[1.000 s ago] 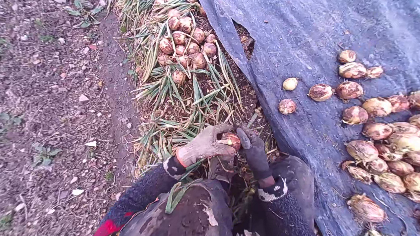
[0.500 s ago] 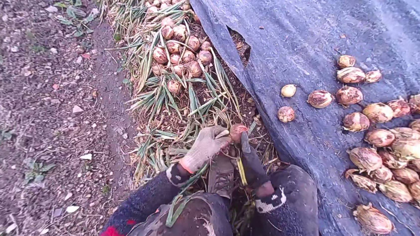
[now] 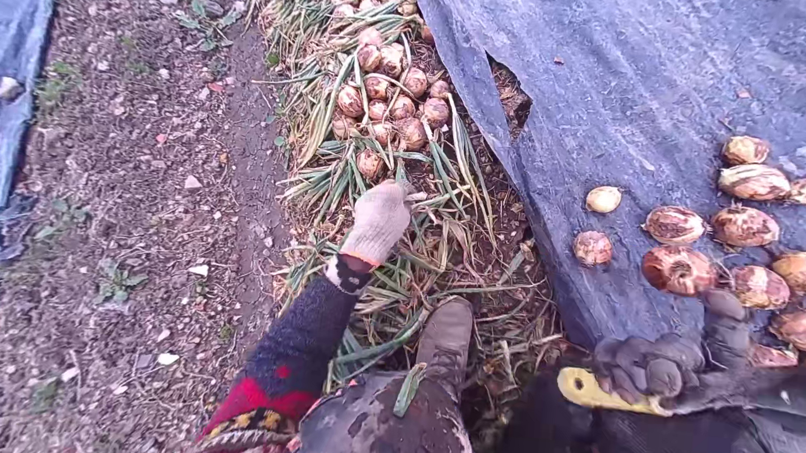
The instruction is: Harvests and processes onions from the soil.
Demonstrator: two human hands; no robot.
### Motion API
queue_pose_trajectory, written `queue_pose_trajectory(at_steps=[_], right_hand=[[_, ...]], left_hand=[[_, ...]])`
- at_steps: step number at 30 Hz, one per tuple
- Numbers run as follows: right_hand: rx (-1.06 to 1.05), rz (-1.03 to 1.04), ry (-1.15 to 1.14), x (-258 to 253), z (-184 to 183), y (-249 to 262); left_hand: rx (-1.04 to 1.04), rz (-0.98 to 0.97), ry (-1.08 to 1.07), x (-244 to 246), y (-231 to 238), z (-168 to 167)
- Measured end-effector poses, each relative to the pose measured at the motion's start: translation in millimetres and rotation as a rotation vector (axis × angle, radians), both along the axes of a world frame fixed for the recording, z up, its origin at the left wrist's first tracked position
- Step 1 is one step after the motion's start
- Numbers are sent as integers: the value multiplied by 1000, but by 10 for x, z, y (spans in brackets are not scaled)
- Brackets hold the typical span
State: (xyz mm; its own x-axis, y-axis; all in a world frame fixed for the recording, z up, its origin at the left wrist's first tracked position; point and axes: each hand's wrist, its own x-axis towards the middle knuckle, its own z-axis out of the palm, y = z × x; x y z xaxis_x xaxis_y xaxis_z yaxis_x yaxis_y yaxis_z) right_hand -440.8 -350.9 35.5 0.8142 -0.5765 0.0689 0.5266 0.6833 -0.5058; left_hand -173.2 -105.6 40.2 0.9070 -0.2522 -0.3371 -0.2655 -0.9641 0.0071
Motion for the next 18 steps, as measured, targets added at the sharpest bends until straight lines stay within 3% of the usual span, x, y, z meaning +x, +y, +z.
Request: queue_pose_trajectory(at_steps=[2, 3, 4, 6, 8, 9, 13, 16, 18], right_hand=[[-165, -303, 99, -98, 25, -132], [-218, -321, 143, -79, -45, -117], [-224, -249, 195, -10, -125, -48], [-191, -5, 507, 194, -318, 233], [-202, 313, 823, 347, -566, 507], [-261, 462, 907, 380, -692, 605], [-519, 680, 1037, 381, -866, 799], [-562, 625, 1017, 394, -983, 787], [-585, 599, 1015, 423, -974, 769]], left_hand=[[306, 16, 109, 291, 492, -56], [367, -15, 129, 359, 672, -110], [353, -50, 137, 410, 821, -172], [83, -42, 116, 581, 1025, -333], [-321, 220, -11, 759, 1096, -633], [-422, 366, -101, 876, 1070, -819], [-368, 605, -225, 1274, 861, -1337], [-267, 677, -296, 1339, 699, -1448], [-243, 614, -352, 1248, 674, -1374]])
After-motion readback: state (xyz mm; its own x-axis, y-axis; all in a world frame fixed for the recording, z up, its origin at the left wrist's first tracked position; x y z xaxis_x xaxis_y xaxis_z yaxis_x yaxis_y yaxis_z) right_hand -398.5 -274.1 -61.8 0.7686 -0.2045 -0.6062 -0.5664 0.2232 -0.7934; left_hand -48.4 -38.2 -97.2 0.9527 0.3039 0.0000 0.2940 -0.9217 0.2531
